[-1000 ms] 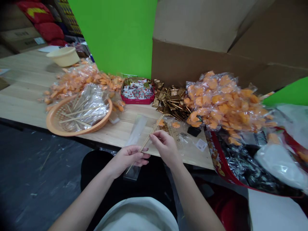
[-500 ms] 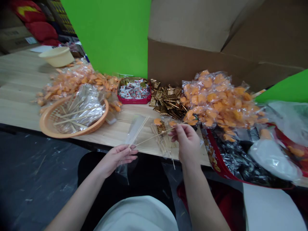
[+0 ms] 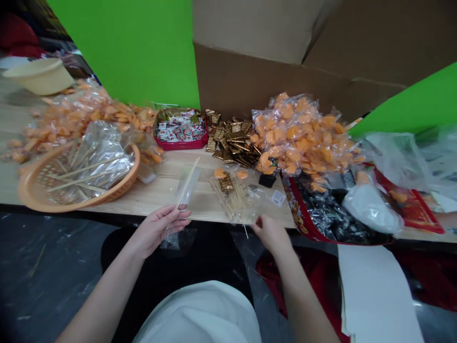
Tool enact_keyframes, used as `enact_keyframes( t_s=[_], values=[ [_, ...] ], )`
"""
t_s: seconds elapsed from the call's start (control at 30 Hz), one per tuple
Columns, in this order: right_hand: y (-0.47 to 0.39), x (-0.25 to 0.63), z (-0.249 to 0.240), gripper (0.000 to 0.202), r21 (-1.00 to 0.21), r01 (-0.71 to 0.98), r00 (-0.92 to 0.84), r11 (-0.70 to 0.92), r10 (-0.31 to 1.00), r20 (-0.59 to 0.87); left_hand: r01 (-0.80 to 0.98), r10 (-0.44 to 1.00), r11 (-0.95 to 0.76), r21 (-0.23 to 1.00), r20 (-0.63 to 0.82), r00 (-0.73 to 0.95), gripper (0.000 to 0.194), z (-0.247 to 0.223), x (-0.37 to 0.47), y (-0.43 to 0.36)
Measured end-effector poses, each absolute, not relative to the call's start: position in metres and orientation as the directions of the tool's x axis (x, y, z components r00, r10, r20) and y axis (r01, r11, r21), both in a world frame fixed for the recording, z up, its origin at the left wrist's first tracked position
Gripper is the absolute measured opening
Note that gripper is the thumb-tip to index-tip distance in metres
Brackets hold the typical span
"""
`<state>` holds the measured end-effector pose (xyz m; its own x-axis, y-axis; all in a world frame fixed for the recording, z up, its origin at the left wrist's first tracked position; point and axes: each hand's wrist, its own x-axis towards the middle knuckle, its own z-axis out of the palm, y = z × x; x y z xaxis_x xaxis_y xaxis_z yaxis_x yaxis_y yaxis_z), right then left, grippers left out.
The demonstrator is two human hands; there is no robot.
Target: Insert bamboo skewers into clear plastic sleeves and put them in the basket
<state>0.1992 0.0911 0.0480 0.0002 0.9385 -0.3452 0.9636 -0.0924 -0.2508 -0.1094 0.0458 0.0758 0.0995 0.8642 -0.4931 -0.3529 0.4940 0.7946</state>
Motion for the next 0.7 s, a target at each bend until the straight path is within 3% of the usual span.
enact_keyframes(
  t_s=[0.17, 0.37, 0.47, 0.57, 0.7],
  values=[
    [0.093, 0.174, 0.000, 0.025, -0.325, 0.934, 0.016, -0.152, 0.922, -0.386, -0.329, 0.859, 0.511, 0.794, -0.488, 0.157, 0.032, 0.079, -0.098, 0.046],
    [0.076, 0.226, 0.028, 0.011, -0.470, 0.829, -0.041, -0.304, 0.804, -0.593, -0.310, 0.830, 0.558, 0.770, -0.509, 0.229, 0.030, 0.074, -0.091, 0.043],
    [0.048, 0.229, 0.055, 0.006, -0.656, 0.614, -0.189, -0.438, 0.725, -0.662, -0.311, 0.787, 0.610, 0.729, -0.511, 0.346, 0.030, 0.070, -0.071, 0.037],
    [0.017, 0.197, 0.068, 0.011, -0.781, 0.314, -0.356, -0.539, 0.696, -0.624, -0.310, 0.711, 0.668, 0.677, -0.457, 0.534, 0.030, 0.070, -0.047, 0.031],
    [0.009, 0.156, 0.072, 0.011, -0.869, 0.273, -0.622, -0.414, 0.613, -0.487, -0.297, 0.659, 0.667, 0.683, -0.355, 0.663, 0.029, 0.074, -0.036, 0.031]
  ],
)
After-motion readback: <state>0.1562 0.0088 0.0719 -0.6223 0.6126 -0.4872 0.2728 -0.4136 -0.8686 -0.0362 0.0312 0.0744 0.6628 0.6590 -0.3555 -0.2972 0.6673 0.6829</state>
